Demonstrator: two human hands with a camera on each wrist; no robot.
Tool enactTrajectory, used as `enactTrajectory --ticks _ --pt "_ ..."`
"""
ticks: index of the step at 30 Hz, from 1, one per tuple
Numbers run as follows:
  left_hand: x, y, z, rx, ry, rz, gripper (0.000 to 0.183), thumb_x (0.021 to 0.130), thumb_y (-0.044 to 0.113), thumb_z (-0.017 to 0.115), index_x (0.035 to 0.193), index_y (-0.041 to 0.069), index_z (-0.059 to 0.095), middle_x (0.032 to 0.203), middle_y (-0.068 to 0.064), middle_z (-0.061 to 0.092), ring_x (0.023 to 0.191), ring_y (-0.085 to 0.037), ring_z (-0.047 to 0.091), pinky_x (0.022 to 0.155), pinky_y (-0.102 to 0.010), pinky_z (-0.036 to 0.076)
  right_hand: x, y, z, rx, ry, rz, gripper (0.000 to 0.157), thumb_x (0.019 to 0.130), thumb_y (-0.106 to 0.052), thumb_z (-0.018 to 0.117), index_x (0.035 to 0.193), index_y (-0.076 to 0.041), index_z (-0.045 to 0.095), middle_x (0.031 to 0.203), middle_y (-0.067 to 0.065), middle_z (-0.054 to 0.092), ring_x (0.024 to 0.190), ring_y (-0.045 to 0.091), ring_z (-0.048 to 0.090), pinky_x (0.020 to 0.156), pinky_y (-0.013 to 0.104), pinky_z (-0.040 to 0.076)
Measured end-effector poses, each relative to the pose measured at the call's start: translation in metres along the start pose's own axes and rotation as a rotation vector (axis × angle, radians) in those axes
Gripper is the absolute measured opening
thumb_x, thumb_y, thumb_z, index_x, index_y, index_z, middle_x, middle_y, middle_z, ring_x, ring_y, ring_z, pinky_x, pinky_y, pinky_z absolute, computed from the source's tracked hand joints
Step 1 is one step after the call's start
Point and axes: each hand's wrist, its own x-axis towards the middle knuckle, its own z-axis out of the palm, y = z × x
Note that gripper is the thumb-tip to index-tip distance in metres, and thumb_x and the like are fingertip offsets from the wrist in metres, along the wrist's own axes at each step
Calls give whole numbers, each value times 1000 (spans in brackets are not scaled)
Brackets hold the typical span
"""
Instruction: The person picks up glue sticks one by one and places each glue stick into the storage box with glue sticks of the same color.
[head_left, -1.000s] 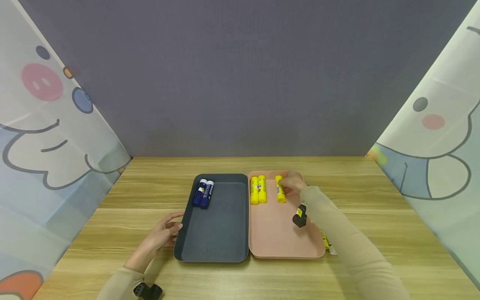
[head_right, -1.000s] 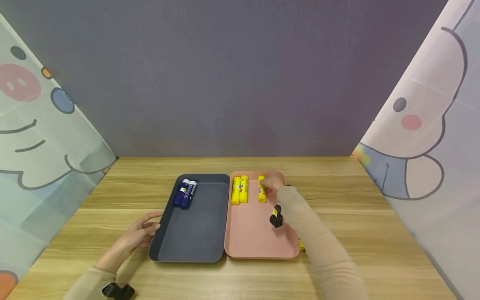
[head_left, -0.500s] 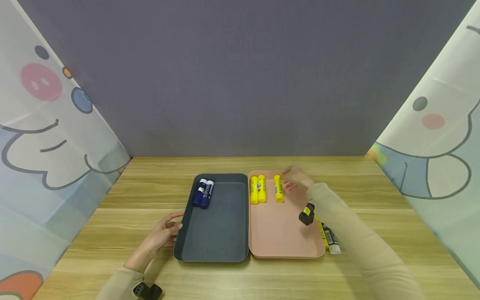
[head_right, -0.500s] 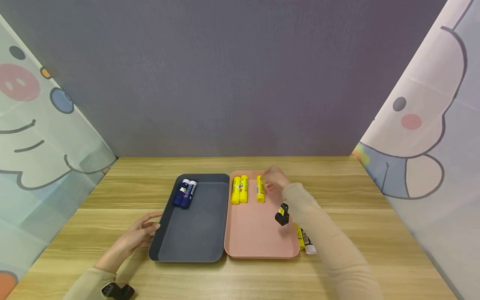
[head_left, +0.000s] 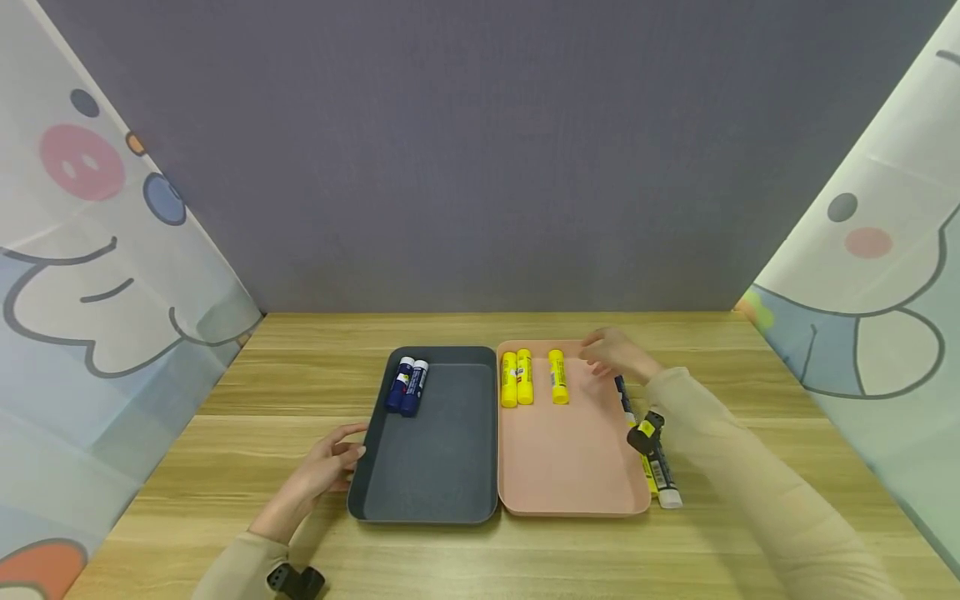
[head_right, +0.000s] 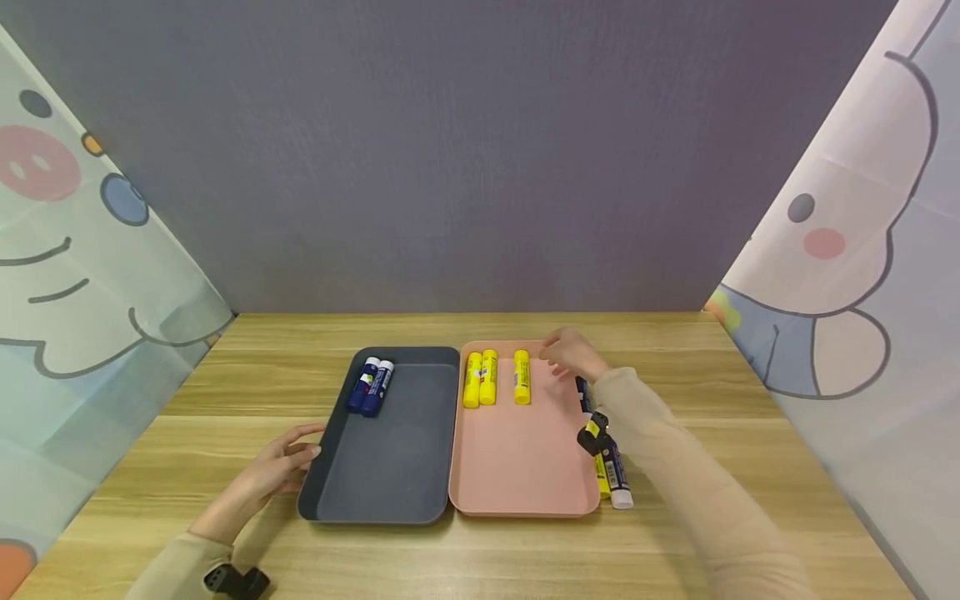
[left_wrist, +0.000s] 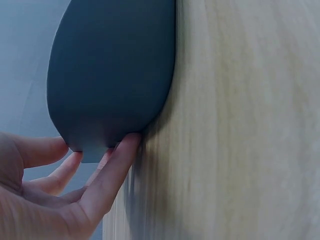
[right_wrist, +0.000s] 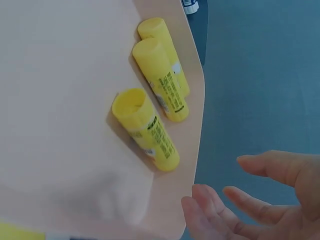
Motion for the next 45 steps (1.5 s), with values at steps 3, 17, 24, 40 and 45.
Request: enactTrajectory --ticks 3,17,24,40,45 --pt "0 0 0 4 2 -1 46 90 7 46 133 -2 31 109 -22 51 77 -20 58 63 -38 50 -4 3 -4 -3 5 8 46 90 -15 47 127 9 36 112 31 48 85 34 56 76 43 48" --pt "-1 2 0 18 0 -3 45 91 6 45 133 -2 30 110 -23 50 78 -21 58 63 -38 50 -27 18 -22 -61 24 -14 52 88 -18 49 126 15 33 99 29 56 72 25 58 74 43 49" --pt "-2 3 1 13 15 -10 44 91 5 44 132 -2 31 110 -23 50 78 -21 58 62 -37 50 -37 30 -27 -82 28 -15 50 89 -17 48 124 17 34 72 9 56 57 11 51 62 35 50" --pt "-2 2 0 11 -6 -5 46 91 7 45 133 -2 30 110 -23 51 78 -21 58 63 -38 50 -60 54 -27 -138 56 -39 44 85 -10 48 118 18 40 62 8 52 50 12 46 54 35 49" --pt "-1 2 0 5 -9 -4 46 91 7 45 133 -2 30 110 -23 51 79 -21 58 63 -38 50 -67 60 -24 -153 49 -18 44 84 -8 50 117 18 40 60 7 51 50 12 46 54 34 49"
